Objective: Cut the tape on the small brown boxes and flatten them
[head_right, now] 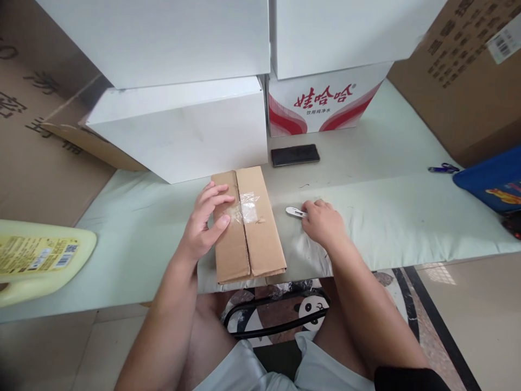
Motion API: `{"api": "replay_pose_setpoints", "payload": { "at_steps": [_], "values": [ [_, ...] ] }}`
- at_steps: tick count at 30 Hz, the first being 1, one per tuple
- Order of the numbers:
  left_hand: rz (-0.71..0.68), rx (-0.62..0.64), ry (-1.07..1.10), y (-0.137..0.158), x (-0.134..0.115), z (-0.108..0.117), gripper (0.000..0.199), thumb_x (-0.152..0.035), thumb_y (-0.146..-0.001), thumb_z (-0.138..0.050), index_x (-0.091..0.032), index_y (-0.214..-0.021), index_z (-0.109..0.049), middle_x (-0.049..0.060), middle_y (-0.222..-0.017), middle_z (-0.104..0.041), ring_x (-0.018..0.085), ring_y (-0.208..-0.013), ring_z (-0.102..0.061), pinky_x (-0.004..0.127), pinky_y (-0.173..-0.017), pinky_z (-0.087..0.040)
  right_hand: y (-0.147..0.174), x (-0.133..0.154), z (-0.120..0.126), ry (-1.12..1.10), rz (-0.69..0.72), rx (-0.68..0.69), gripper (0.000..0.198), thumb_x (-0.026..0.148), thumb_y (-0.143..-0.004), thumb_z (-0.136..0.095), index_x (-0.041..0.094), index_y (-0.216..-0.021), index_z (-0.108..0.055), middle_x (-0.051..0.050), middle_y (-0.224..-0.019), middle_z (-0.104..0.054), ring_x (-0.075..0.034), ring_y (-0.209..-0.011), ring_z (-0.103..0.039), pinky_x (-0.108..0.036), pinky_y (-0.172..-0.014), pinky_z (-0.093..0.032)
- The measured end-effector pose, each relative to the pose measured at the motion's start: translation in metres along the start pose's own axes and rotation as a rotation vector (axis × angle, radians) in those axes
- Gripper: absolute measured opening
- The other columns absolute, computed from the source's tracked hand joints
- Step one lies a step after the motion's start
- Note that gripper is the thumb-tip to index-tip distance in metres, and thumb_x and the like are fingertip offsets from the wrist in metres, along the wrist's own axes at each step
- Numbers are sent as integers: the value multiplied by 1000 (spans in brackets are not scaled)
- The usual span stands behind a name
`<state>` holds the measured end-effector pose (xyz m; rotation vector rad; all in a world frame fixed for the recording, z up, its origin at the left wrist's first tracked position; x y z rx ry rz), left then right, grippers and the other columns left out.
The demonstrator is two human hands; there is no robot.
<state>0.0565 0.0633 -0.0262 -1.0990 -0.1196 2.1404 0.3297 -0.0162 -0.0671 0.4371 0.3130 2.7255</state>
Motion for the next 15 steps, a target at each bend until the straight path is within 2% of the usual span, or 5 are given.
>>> {"api": "replay_pose_setpoints", "payload": {
  "at_steps": [4, 6, 8, 11, 15],
  "values": [
    [4, 2, -7, 0, 0, -1, 30, -47, -99, -53, -29, -121, -64, 7, -144, -60, 31, -151, -41, 62, -127, -31, -2, 1, 4, -24, 9, -30, 25, 20, -91, -50, 18, -104, -70, -14, -103, -72, -27, -92, -66, -35, -71, -45],
    [4, -4, -8, 0, -1, -2, 30, -47, -99, -53, -29, -121, -63, 7, -145, -60, 31, -151, -41, 61, -127, -31, 2, 3, 15, -94, 4, -130, 24, 28, -93, -50, 18, -105, -68, -12, -97, -71, -24, -83, -64, -34, -66, -42],
    [-17, -19, -2, 0, -3, -4, 29, -46, -100, -52, -28, -121, -63, 7, -143, -61, 30, -150, -41, 60, -128, -29, 10, 6, 30, -302, 43, -347, 21, 32, -92, -53, 20, -104, -66, -7, -89, -68, -21, -74, -60, -33, -64, -42],
    [-47, -32, -7, 0, -8, -9, 29, -44, -102, -50, -27, -121, -61, 8, -140, -61, 29, -149, -43, 59, -129, -28, 30, 14, 48, -754, 196, -667, 12, 33, -90, -59, 24, -98, -62, -2, -83, -63, -17, -68, -56, -32, -63, -44],
    [-54, -33, -47, 0, -10, -16, 32, -47, -105, -45, -27, -124, -59, 8, -142, -58, 28, -149, -43, 58, -129, -29, 49, 29, 57, -1154, 343, -737, 16, 40, -91, -60, 27, -97, -54, -3, -92, -66, -15, -65, -55, -31, -56, -44]
  ]
}}
Point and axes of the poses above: each hand's wrist, its own y-axis away from the middle knuckle, its own z-axis out of the back of the hand, x = y × z, the point moved 2 cm from there along -y, towards the middle knuckle
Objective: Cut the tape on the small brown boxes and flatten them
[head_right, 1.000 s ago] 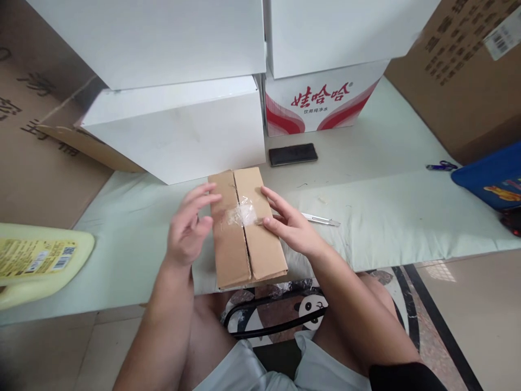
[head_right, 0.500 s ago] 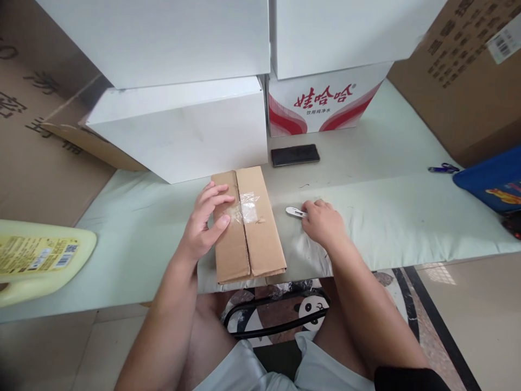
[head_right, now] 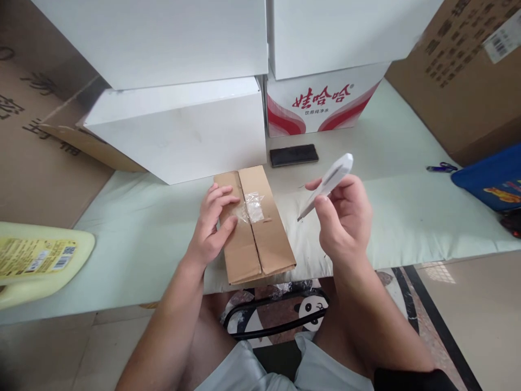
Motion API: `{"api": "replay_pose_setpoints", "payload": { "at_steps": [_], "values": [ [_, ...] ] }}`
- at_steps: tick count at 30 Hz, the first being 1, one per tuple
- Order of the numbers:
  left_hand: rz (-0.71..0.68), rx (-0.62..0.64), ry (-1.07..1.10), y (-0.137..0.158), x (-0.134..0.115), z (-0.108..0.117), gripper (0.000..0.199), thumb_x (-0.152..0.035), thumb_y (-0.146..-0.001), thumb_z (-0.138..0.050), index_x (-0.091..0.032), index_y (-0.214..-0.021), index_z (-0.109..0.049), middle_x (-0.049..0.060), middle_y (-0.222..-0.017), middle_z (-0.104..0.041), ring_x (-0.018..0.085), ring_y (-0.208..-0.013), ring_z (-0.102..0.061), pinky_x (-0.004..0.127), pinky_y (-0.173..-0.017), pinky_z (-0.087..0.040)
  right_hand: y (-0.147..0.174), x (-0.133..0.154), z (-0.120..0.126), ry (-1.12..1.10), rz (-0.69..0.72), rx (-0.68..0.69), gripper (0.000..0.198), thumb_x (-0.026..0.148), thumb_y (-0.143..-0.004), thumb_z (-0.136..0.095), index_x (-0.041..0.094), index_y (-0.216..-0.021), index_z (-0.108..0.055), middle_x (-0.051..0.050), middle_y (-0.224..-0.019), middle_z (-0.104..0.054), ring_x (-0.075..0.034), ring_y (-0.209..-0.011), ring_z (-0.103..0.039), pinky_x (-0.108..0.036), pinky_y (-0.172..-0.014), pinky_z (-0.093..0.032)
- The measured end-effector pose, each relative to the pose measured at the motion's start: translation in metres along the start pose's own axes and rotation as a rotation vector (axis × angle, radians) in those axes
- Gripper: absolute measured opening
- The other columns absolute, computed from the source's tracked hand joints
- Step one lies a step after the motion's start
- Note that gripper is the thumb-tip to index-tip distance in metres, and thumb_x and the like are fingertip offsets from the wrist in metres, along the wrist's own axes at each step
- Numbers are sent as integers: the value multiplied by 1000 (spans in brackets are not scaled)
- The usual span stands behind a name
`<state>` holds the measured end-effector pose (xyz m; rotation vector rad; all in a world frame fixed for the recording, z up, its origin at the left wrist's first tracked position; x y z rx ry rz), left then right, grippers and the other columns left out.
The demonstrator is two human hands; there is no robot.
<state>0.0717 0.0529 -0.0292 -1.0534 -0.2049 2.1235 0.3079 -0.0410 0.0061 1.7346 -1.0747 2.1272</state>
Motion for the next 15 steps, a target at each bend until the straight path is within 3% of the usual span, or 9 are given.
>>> {"api": "replay_pose_setpoints", "payload": {
  "at_steps": [4, 7, 11, 15],
  "values": [
    [14, 6, -33, 1, -1, -2, 37, -53, -105, -41, -28, -126, -58, 9, -143, -57, 28, -150, -41, 58, -129, -29, 0, 10, -4, -173, -76, 26, 21, 41, -85, -61, 28, -89, -45, 0, -78, -61, -14, -53, -47, -30, -47, -39],
    [19, 18, -26, 1, -2, -2, 37, -54, -105, -41, -28, -127, -57, 9, -144, -56, 28, -151, -40, 57, -129, -29, -2, 16, -4, -272, -39, 54, 26, 34, -79, -68, 28, -82, -43, 4, -66, -50, -14, -52, -46, -29, -46, -40],
    [19, 3, -12, 2, -3, -3, 37, -54, -105, -42, -28, -126, -58, 9, -144, -56, 28, -150, -40, 58, -129, -28, -3, 22, -3, -246, -8, -13, 25, 33, -80, -71, 27, -79, -47, 4, -70, -47, -11, -47, -45, -27, -41, -39],
    [32, -4, -14, 2, -2, -5, 38, -55, -104, -42, -28, -127, -58, 10, -145, -56, 30, -150, -39, 60, -129, -26, 2, 18, -4, -227, -79, 3, 24, 43, -84, -70, 26, -79, -53, 4, -70, -49, -12, -48, -56, -31, -46, -50]
  ]
}}
Point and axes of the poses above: each hand's wrist, its own y-axis away from the middle knuckle, its own z-axis out of the back of the hand, x = y × z, the point moved 2 cm from there along -y, towards the middle knuckle
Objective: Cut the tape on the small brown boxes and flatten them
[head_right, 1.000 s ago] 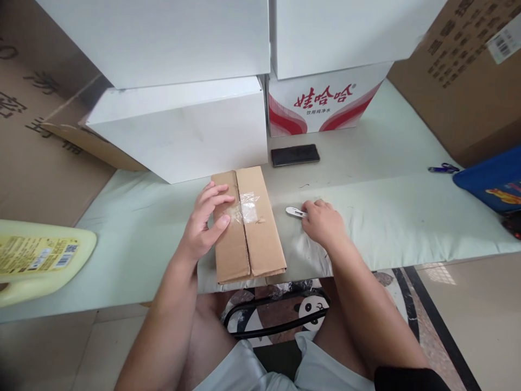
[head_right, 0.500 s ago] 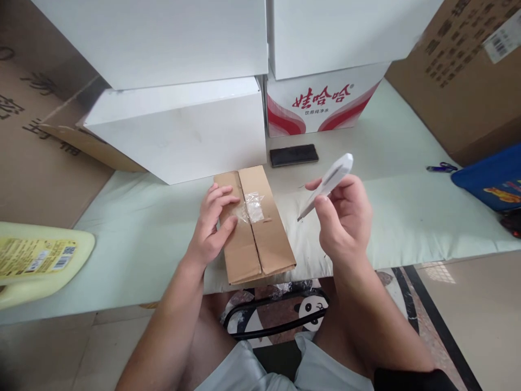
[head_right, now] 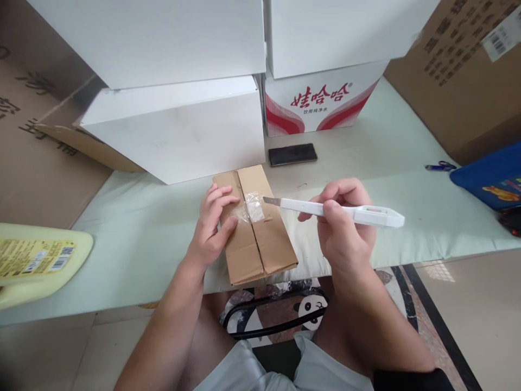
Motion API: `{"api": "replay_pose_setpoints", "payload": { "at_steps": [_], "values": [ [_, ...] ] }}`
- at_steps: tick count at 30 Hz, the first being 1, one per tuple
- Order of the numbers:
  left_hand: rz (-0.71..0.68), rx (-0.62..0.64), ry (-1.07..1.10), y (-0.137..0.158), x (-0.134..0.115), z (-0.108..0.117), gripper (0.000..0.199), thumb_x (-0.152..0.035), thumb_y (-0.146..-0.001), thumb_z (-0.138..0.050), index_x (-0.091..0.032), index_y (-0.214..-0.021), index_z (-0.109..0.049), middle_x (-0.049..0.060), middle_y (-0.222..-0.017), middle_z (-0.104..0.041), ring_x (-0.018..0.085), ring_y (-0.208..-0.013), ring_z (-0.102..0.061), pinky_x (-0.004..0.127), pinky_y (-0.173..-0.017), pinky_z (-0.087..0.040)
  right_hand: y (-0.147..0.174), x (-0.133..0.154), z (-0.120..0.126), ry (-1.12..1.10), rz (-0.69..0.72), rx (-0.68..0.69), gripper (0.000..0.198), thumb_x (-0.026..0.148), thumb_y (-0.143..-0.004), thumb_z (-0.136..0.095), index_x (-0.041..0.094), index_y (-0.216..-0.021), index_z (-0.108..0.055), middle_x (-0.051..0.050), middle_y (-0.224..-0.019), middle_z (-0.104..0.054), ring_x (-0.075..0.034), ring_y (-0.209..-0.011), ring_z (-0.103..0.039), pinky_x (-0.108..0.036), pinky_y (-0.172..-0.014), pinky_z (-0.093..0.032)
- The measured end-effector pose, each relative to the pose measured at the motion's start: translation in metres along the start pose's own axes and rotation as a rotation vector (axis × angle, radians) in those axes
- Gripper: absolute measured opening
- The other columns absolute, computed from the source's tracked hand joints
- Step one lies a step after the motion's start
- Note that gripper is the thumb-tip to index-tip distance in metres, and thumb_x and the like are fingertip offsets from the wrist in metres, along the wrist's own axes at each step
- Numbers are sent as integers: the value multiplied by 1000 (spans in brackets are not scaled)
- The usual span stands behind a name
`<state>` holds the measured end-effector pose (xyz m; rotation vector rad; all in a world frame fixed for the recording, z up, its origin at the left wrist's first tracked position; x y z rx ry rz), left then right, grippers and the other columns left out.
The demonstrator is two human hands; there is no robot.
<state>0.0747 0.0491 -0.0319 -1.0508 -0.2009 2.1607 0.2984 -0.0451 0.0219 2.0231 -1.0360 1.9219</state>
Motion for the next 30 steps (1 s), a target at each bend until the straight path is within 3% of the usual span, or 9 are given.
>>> {"api": "replay_pose_setpoints", "payload": {
  "at_steps": [3, 7, 9, 12, 14, 19, 21, 30],
  "values": [
    [-27, -22, 14, -1, 0, -1, 39, -55, -104, -44, -28, -131, -53, 10, -144, -58, 28, -146, -45, 58, -129, -27, 7, -4, 0, 0, -39, 58, 28, 53, -90, -67, 25, -86, -62, 1, -74, -61, -17, -59, -69, -34, -56, -57],
    [-57, -51, 6, -2, -2, -4, 41, -53, -105, -43, -26, -135, -47, 11, -143, -58, 27, -143, -49, 57, -130, -25, 16, -5, -4, 9, -122, 238, 33, 56, -97, -60, 26, -107, -68, -5, -95, -75, -21, -82, -75, -36, -72, -61],
    [-47, -44, -19, -2, -4, -6, 42, -54, -105, -41, -25, -134, -47, 12, -143, -59, 28, -143, -48, 58, -130, -24, 18, -3, -8, 74, -163, 334, 28, 51, -97, -63, 25, -106, -67, -4, -93, -75, -18, -78, -72, -33, -69, -59],
    [-32, -25, -47, -1, -6, -8, 43, -55, -105, -38, -23, -133, -48, 14, -143, -59, 29, -144, -48, 59, -130, -23, 19, 1, -14, 214, -156, 417, 18, 39, -93, -69, 23, -90, -62, 2, -74, -66, -12, -60, -59, -26, -58, -49],
    [-35, -18, -50, -2, -7, -8, 43, -55, -105, -38, -23, -132, -49, 14, -143, -59, 29, -144, -48, 59, -130, -24, 20, 1, -16, 261, -145, 434, 15, 36, -94, -66, 23, -87, -61, 3, -70, -63, -11, -58, -56, -25, -55, -46],
    [-54, -19, -49, -2, -7, -7, 43, -55, -105, -38, -23, -131, -49, 14, -142, -60, 28, -142, -50, 58, -130, -25, 29, -4, -16, 293, -153, 464, 17, 39, -99, -62, 28, -112, -66, 0, -87, -73, -14, -69, -67, -27, -62, -53],
    [-56, -24, -45, -2, -7, -7, 42, -54, -105, -39, -23, -131, -50, 14, -142, -60, 28, -142, -50, 58, -130, -26, 31, -6, -15, 306, -149, 473, 18, 40, -100, -61, 28, -112, -66, -1, -89, -74, -15, -73, -69, -27, -62, -53],
    [-43, -11, -35, -3, -9, -6, 40, -52, -105, -41, -23, -131, -50, 14, -143, -59, 28, -143, -49, 58, -129, -26, 34, -12, -16, 189, -181, 456, 14, 40, -101, -60, 27, -107, -57, 6, -71, -61, -10, -58, -58, -22, -54, -46]
  ]
}}
Point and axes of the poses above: each hand's wrist, its own y-axis away from the middle knuckle, its own z-axis out of the back of the hand, x = y × z, the point moved 2 cm from there along -y, towards the middle knuckle
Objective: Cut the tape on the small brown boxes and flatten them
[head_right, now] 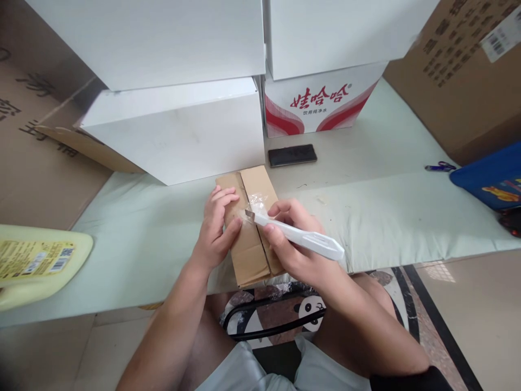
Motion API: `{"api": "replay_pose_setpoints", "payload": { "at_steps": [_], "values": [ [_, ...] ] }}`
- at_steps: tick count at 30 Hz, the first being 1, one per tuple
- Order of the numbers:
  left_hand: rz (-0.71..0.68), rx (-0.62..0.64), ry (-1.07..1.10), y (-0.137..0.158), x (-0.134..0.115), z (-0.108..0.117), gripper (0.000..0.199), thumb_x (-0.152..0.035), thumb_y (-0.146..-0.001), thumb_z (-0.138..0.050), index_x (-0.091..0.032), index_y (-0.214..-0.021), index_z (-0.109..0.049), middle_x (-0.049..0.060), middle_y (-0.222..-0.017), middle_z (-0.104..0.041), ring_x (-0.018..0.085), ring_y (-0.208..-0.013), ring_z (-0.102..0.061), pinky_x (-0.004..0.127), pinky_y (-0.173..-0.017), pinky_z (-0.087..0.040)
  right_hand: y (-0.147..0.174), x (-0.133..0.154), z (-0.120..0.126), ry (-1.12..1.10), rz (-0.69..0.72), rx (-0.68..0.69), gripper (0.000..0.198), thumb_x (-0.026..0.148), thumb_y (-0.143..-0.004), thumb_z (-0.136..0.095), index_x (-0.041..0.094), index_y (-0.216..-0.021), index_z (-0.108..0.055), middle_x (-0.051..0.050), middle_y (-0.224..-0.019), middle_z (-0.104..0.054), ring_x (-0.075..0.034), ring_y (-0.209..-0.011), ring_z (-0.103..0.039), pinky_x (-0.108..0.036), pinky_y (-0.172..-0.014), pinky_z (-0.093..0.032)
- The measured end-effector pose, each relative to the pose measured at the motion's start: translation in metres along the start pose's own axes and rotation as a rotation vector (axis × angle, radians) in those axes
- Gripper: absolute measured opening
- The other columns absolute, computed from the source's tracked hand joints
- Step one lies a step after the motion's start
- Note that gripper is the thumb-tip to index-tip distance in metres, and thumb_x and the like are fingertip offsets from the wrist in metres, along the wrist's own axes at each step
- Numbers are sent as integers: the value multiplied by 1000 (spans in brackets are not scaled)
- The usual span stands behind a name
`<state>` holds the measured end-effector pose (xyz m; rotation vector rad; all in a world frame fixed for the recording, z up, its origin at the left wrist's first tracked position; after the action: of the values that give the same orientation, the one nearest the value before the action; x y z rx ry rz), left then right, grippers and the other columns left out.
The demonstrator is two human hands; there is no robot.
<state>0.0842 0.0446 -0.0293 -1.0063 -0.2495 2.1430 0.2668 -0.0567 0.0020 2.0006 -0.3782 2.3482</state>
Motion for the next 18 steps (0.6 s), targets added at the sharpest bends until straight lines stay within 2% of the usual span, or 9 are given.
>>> {"api": "replay_pose_setpoints", "payload": {
  "at_steps": [5, 13, 18],
  "values": [
    [-14, -20, 2, 0, -1, 0, 38, -50, -106, -41, -22, -130, -51, 14, -142, -60, 27, -143, -50, 56, -129, -28, 0, 2, 1, 88, 19, -35, 12, 38, -99, -62, 26, -103, -61, 6, -69, -60, -10, -57, -56, -23, -55, -45],
    [-39, -77, -4, 0, 0, -2, 36, -49, -106, -43, -21, -127, -53, 13, -137, -62, 27, -138, -53, 55, -127, -32, -5, 14, 3, 186, 174, 8, 10, 32, -98, -60, 25, -96, -66, 5, -67, -59, -11, -55, -54, -26, -58, -45],
    [-35, -69, -4, 0, 0, -2, 35, -48, -106, -43, -22, -128, -53, 12, -138, -63, 27, -138, -54, 57, -127, -32, -3, 8, 2, 160, 143, 3, 7, 27, -97, -59, 25, -102, -62, 5, -72, -60, -10, -59, -56, -25, -57, -45]
  ]
}}
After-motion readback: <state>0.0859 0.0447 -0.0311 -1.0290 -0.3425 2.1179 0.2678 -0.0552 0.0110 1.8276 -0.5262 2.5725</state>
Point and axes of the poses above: each hand's wrist, its own y-axis away from the middle knuckle, its own z-axis out of the back of the hand, x = y × z, the point moved 2 cm from there along -y, towards the middle knuckle
